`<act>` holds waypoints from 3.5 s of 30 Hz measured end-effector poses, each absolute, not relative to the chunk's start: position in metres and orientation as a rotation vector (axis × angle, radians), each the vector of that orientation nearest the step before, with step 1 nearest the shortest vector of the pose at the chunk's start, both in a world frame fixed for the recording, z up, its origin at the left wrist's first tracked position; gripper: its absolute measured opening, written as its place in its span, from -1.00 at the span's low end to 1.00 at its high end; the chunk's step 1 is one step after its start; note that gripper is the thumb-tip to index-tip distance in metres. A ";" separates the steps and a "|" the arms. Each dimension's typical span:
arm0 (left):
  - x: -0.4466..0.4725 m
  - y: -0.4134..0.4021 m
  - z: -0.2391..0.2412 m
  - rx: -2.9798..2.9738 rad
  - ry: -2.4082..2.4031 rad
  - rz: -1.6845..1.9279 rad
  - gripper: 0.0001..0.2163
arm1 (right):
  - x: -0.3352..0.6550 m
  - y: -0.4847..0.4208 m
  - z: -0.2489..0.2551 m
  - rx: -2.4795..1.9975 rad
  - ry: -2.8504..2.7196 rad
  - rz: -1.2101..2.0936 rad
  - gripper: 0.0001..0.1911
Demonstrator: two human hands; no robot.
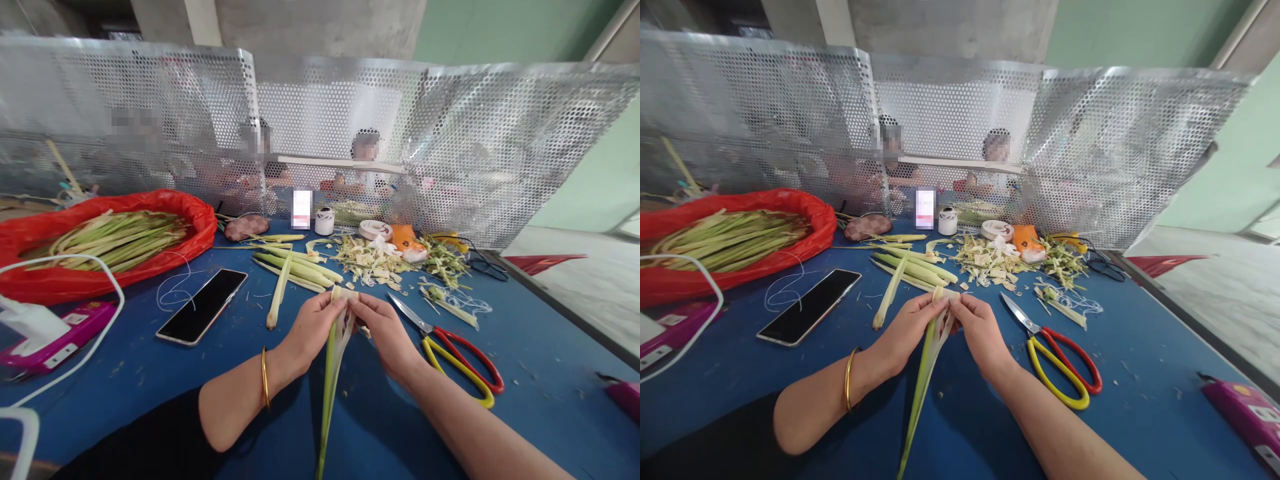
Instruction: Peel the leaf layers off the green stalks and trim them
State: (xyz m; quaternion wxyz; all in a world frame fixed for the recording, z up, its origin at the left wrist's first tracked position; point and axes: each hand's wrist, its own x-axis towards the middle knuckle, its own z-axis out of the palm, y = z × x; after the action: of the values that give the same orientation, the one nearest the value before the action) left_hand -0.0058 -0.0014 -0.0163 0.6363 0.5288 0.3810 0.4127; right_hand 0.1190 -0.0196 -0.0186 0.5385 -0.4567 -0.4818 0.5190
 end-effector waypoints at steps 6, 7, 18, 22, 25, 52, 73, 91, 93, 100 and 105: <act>-0.006 -0.002 -0.016 1.182 0.905 0.951 -0.72 | 0.119 -0.022 -0.019 -1.015 -1.183 1.310 -0.68; -0.006 -0.001 -0.016 1.168 0.908 0.960 -0.72 | 0.119 -0.022 -0.018 -0.990 -1.169 1.319 -0.71; -0.007 0.002 -0.019 1.178 0.994 1.063 -0.68 | 0.117 -0.024 -0.018 -1.099 -1.293 1.273 -0.68; -0.007 0.002 -0.017 1.136 0.944 1.004 -0.69 | 0.116 -0.022 -0.023 -1.129 -1.323 1.222 -0.72; -0.007 0.002 -0.015 1.175 0.950 0.988 -0.73 | 0.120 -0.021 -0.022 -1.174 -1.229 1.115 -0.75; -0.011 0.007 -0.022 1.349 1.113 1.040 -0.75 | 0.119 -0.026 -0.022 -1.251 -1.272 0.927 -0.74; -0.005 0.001 -0.018 1.076 0.992 0.960 -0.81 | 0.117 -0.024 -0.032 -1.162 -1.073 1.164 -0.74; -0.007 0.006 -0.022 1.275 1.118 1.105 -0.81 | 0.114 -0.026 -0.028 -1.182 -1.068 1.197 -0.74; -0.007 0.007 -0.023 1.249 1.113 1.095 -0.80 | 0.114 -0.026 -0.028 -1.154 -1.082 1.173 -0.77; -0.008 0.009 -0.025 1.240 1.125 1.121 -0.81 | 0.114 -0.026 -0.027 -1.202 -1.091 1.253 -0.78; -0.008 0.007 -0.020 1.262 1.114 1.070 -0.82 | 0.114 -0.026 -0.029 -1.232 -1.069 1.223 -0.74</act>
State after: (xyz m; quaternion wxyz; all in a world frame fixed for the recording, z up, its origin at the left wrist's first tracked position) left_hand -0.0082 0.0066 -0.0199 0.5427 0.5314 0.4691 0.4507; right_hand 0.1140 -0.0261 -0.0293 0.5239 -0.5148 -0.4466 0.5109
